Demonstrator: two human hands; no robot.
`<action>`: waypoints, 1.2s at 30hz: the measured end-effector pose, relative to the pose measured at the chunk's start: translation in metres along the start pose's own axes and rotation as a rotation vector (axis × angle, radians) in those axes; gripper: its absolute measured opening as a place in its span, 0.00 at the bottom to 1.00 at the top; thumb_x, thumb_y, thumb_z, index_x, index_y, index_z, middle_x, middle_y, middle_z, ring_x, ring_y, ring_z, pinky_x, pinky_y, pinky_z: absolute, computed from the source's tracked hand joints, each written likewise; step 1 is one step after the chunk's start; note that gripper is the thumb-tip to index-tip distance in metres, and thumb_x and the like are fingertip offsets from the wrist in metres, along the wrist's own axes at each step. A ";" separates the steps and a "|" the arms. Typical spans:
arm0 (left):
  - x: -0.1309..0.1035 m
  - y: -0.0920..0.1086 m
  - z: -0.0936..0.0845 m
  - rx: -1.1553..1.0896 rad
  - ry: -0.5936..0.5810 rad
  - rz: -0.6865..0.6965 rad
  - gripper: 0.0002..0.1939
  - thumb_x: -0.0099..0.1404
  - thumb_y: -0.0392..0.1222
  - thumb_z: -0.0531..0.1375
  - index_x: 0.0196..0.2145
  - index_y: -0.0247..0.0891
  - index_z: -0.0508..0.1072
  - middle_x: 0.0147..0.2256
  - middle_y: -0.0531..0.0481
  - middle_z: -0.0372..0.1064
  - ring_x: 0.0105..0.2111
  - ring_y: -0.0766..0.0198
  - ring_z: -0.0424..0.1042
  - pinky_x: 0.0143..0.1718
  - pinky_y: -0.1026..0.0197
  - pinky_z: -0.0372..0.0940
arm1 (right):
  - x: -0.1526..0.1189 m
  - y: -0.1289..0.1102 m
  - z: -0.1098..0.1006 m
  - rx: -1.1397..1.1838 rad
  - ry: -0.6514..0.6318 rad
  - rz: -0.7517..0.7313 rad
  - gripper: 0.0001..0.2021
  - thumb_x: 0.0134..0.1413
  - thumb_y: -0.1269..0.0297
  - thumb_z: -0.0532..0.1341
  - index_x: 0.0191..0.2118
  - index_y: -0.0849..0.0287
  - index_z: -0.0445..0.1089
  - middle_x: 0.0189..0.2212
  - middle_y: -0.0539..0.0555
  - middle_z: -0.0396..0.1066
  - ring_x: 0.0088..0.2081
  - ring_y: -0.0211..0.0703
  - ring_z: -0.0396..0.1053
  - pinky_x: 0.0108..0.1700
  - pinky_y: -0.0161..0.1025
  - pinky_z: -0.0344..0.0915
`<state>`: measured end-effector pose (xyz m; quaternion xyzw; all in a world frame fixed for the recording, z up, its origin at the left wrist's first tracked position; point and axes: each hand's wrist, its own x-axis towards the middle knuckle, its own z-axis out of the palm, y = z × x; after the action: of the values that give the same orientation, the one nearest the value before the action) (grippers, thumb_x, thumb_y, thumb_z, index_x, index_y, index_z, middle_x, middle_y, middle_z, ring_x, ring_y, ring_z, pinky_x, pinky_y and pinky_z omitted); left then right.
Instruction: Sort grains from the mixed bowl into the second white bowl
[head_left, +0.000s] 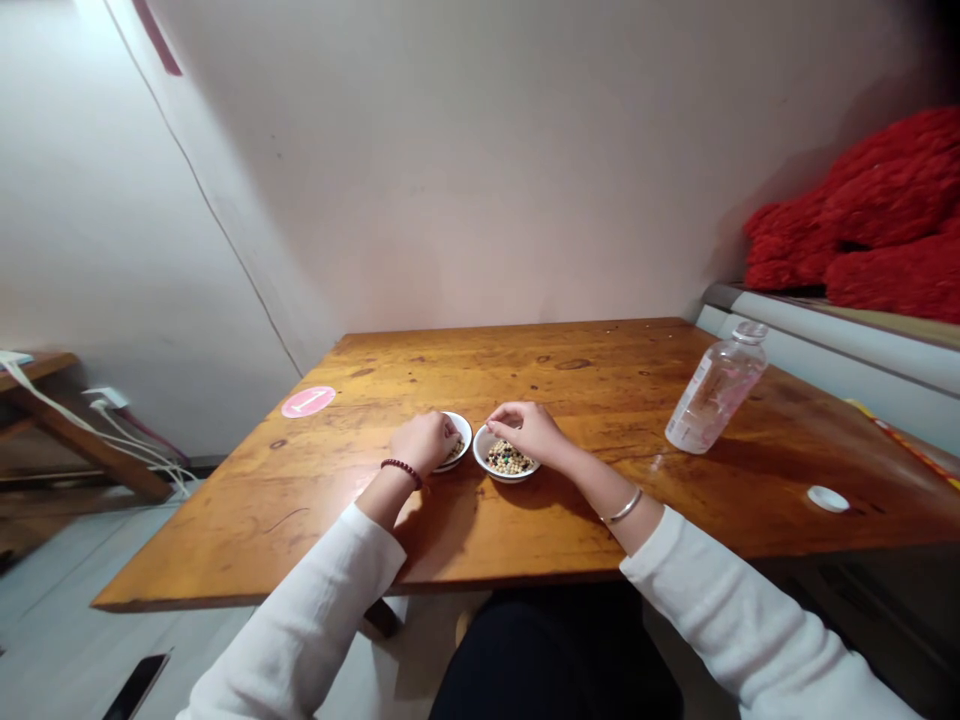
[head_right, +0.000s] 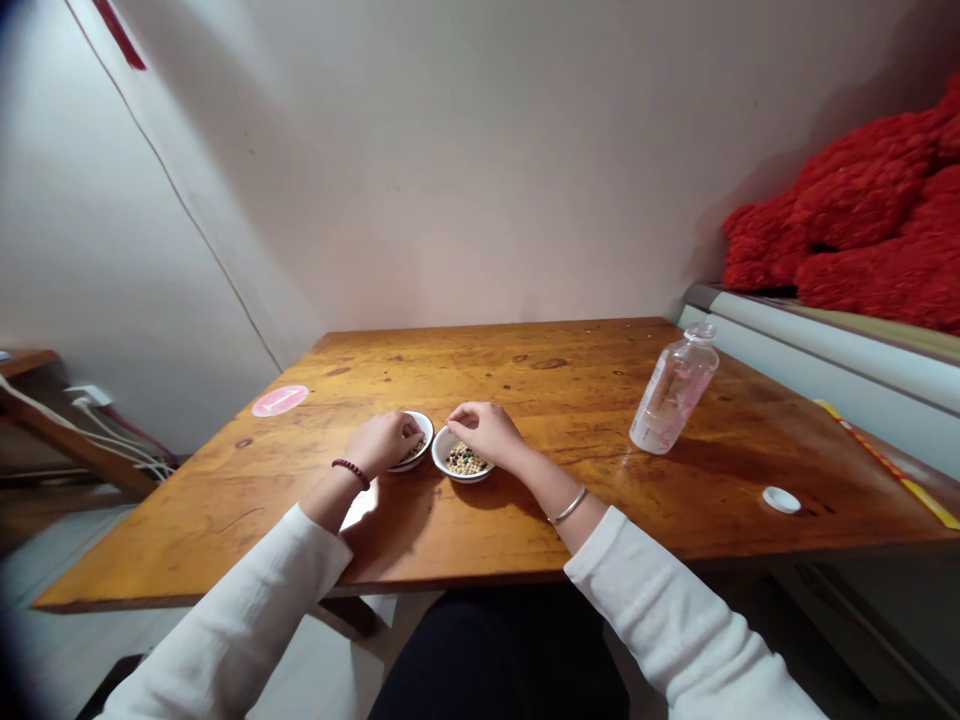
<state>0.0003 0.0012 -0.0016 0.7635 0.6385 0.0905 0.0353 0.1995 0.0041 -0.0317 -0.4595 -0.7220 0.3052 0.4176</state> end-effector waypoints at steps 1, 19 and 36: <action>0.000 -0.001 0.001 0.002 -0.001 0.004 0.11 0.59 0.47 0.57 0.28 0.42 0.78 0.31 0.41 0.78 0.31 0.51 0.76 0.30 0.59 0.64 | 0.000 0.000 0.000 -0.007 -0.002 0.002 0.07 0.52 0.61 0.63 0.33 0.58 0.76 0.32 0.54 0.79 0.36 0.43 0.76 0.41 0.38 0.69; 0.004 0.002 0.004 0.127 0.107 0.031 0.22 0.71 0.49 0.47 0.32 0.37 0.76 0.34 0.38 0.77 0.36 0.51 0.76 0.34 0.58 0.62 | 0.004 0.008 0.003 0.089 0.043 0.042 0.08 0.48 0.60 0.66 0.30 0.59 0.75 0.30 0.55 0.78 0.32 0.43 0.76 0.37 0.37 0.71; 0.003 0.014 0.004 -0.453 0.230 0.345 0.09 0.66 0.43 0.55 0.38 0.40 0.73 0.35 0.51 0.77 0.30 0.64 0.71 0.30 0.64 0.61 | 0.006 0.005 0.001 0.002 0.127 0.004 0.07 0.47 0.61 0.64 0.27 0.59 0.74 0.25 0.52 0.75 0.28 0.39 0.71 0.33 0.34 0.65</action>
<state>0.0157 0.0021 -0.0032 0.8180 0.4630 0.3210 0.1161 0.1994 0.0115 -0.0347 -0.4791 -0.6929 0.2769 0.4623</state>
